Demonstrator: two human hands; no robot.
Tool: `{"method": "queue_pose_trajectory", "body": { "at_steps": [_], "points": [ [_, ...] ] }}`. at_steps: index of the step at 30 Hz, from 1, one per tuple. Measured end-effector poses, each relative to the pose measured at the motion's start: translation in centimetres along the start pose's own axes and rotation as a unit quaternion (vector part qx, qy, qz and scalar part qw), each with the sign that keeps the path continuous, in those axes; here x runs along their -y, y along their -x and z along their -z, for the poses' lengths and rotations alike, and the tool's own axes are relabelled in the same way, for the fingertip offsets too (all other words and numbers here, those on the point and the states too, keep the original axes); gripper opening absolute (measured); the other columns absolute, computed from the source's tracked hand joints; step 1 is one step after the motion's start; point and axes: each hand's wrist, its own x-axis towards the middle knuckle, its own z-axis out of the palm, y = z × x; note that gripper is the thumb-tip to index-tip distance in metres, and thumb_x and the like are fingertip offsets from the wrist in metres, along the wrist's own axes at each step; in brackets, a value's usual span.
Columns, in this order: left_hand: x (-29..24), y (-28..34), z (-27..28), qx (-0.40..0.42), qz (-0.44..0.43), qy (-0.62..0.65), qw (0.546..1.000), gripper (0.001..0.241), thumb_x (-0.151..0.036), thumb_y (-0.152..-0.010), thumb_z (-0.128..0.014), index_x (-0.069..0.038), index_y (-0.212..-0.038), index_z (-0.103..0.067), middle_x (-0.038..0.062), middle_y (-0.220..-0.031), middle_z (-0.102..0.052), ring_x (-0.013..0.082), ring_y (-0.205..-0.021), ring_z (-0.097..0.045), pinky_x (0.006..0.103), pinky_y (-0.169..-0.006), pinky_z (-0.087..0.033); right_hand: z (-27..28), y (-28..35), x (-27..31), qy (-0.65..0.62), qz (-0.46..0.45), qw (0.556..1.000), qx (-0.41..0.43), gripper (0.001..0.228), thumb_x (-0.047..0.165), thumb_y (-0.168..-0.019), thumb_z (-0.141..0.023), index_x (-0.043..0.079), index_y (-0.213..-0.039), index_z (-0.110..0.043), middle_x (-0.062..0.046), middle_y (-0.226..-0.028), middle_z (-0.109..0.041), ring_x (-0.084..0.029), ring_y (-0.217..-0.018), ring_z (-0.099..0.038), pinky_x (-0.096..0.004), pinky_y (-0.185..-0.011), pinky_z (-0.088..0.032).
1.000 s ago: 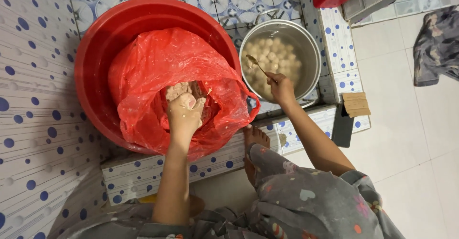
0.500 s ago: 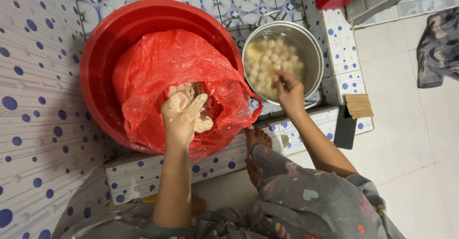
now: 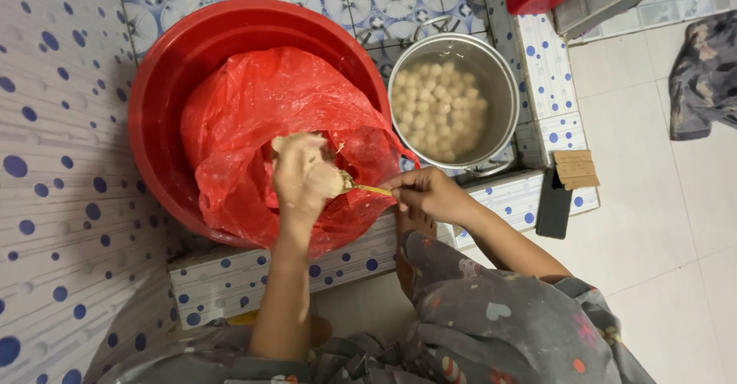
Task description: Manually forming meatballs by scooping paste from a bag into a pot of water using a spoon.
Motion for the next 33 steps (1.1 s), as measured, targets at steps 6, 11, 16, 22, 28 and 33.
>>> {"method": "queue_pose_trajectory", "body": {
  "at_steps": [6,11,16,22,28,33],
  "points": [
    [-1.5,0.2,-0.9,0.043,-0.116,-0.186,0.975,0.024,-0.026,-0.08,-0.09,-0.015,-0.099,-0.079,0.008,-0.095,-0.074,0.0293,-0.089,-0.068,0.0392,-0.088,-0.054,0.0,0.0,-1.9,-0.19,-0.04,0.981,-0.028,0.021,-0.003,-0.091,-0.063,-0.009,-0.109,-0.071,-0.015,-0.056,-0.063,-0.004,-0.028,-0.044,-0.016,-0.024,-0.029],
    [-5.0,-0.9,-1.0,-0.073,0.123,-0.038,0.989,0.014,0.002,-0.087,-0.081,-0.003,-0.092,-0.069,0.011,-0.096,-0.07,0.0212,-0.092,-0.066,0.0363,-0.084,-0.055,-0.6,2.1,0.5,0.114,-0.005,0.993,-0.035,0.023,0.008,-0.09,-0.066,0.008,-0.109,-0.079,-0.012,-0.071,-0.076,-0.023,-0.062,-0.071,-0.034,-0.057,-0.056],
    [-6.2,-2.1,0.0,-0.151,0.365,0.033,0.918,0.028,0.0,-0.084,-0.085,-0.009,-0.082,-0.059,0.001,-0.056,-0.051,0.0072,-0.04,-0.046,0.0194,-0.026,-0.034,-1.5,1.8,-1.3,0.156,-0.007,0.988,-0.018,0.022,0.012,-0.089,-0.068,0.013,-0.107,-0.08,-0.009,-0.068,-0.076,-0.026,-0.067,-0.074,-0.038,-0.069,-0.06],
    [-7.2,-2.8,-0.2,-0.107,0.277,0.033,0.954,0.041,0.003,-0.077,-0.092,-0.005,-0.07,-0.053,0.0,-0.059,-0.05,0.0071,-0.052,-0.041,0.0255,-0.042,-0.038,-1.6,1.8,-1.2,0.131,0.002,0.99,-0.055,0.024,0.008,-0.091,-0.065,0.009,-0.11,-0.079,-0.012,-0.07,-0.077,-0.026,-0.072,-0.076,-0.039,-0.072,-0.06],
    [-4.1,-1.0,1.0,-0.083,0.303,0.151,0.937,0.051,-0.043,-0.109,-0.045,-0.004,-0.08,-0.061,0.014,-0.062,-0.055,0.0145,-0.042,-0.05,0.0284,-0.03,-0.042,-1.5,1.6,-2.3,0.124,0.004,0.991,-0.058,0.023,0.008,-0.092,-0.065,0.01,-0.111,-0.079,-0.011,-0.07,-0.077,-0.022,-0.072,-0.075,-0.037,-0.073,-0.059],
    [-7.3,-1.7,0.2,-0.057,0.412,0.145,0.898,0.021,-0.007,-0.09,-0.079,-0.002,-0.106,-0.066,0.006,-0.046,-0.046,0.0081,-0.03,-0.04,0.0243,-0.021,-0.038,-1.5,1.6,-2.6,0.109,0.006,0.992,-0.062,0.024,0.007,-0.093,-0.064,0.009,-0.112,-0.078,-0.011,-0.069,-0.076,-0.022,-0.07,-0.074,-0.038,-0.072,-0.059]
  ]
}}
